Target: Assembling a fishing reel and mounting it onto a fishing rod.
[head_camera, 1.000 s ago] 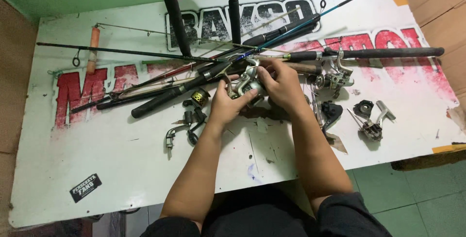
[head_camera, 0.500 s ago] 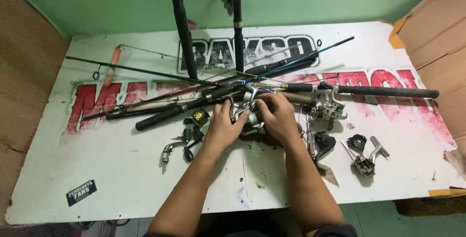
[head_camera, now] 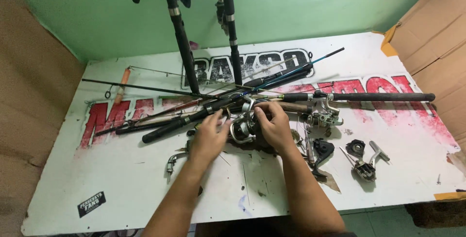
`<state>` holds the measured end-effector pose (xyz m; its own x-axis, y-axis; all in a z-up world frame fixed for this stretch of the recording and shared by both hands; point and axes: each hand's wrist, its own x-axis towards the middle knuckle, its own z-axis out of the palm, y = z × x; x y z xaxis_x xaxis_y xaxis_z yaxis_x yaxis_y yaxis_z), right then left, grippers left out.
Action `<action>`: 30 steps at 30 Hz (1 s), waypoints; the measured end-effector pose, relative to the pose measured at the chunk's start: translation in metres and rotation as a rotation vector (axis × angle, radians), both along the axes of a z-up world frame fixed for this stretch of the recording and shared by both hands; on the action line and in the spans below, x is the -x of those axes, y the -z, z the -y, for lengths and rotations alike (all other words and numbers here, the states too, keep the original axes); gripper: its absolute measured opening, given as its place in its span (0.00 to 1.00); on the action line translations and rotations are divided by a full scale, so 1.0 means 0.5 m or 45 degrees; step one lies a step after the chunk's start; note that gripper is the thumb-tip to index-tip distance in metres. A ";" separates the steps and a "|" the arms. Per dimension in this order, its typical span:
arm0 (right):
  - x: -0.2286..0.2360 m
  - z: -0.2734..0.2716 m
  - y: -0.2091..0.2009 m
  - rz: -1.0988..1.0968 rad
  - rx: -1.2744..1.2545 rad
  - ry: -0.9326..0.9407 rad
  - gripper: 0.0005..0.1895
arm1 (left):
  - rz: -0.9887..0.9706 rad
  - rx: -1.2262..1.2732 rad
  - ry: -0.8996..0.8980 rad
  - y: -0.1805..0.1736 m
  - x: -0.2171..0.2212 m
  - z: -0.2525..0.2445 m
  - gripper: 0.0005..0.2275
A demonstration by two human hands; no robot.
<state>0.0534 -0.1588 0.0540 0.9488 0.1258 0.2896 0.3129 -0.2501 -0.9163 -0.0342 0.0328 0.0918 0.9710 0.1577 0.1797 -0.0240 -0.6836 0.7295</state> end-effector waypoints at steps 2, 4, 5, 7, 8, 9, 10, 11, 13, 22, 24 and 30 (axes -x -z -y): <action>-0.004 -0.004 0.003 -0.009 -0.036 0.006 0.09 | 0.010 -0.037 -0.063 -0.008 -0.004 -0.043 0.20; -0.005 -0.006 0.011 -0.024 -0.069 0.009 0.09 | 0.016 -0.071 -0.129 0.022 -0.012 -0.104 0.16; -0.005 -0.007 0.015 -0.053 -0.122 0.002 0.09 | 0.083 -0.323 -0.188 0.056 -0.019 -0.144 0.15; -0.004 -0.013 0.016 -0.078 -0.178 -0.005 0.09 | 0.156 -0.578 -0.248 0.105 -0.028 -0.200 0.14; -0.002 -0.016 0.013 -0.101 -0.204 -0.022 0.09 | -0.067 -0.647 -0.318 0.121 -0.031 -0.214 0.17; 0.001 -0.019 0.009 -0.124 -0.230 -0.039 0.09 | -0.291 -0.711 -0.390 0.136 -0.034 -0.228 0.20; 0.004 -0.020 0.004 -0.122 -0.230 -0.038 0.09 | -0.289 -0.711 -0.389 0.151 -0.035 -0.231 0.20; 0.007 -0.022 -0.001 -0.132 -0.236 -0.040 0.09 | -0.307 -0.764 -0.376 0.165 -0.037 -0.235 0.21; 0.008 -0.022 -0.002 -0.139 -0.241 -0.041 0.10 | -0.322 -0.815 -0.362 0.191 -0.046 -0.245 0.21; 0.002 -0.015 0.009 -0.139 -0.249 -0.023 0.09 | -0.045 -0.823 -0.274 0.166 -0.019 -0.249 0.15; 0.004 -0.016 0.008 -0.146 -0.274 -0.015 0.08 | 0.067 -0.700 -0.269 0.132 0.000 -0.238 0.14; 0.003 -0.016 0.017 -0.063 -0.349 -0.050 0.08 | 0.201 -0.437 -0.240 0.072 0.024 -0.209 0.13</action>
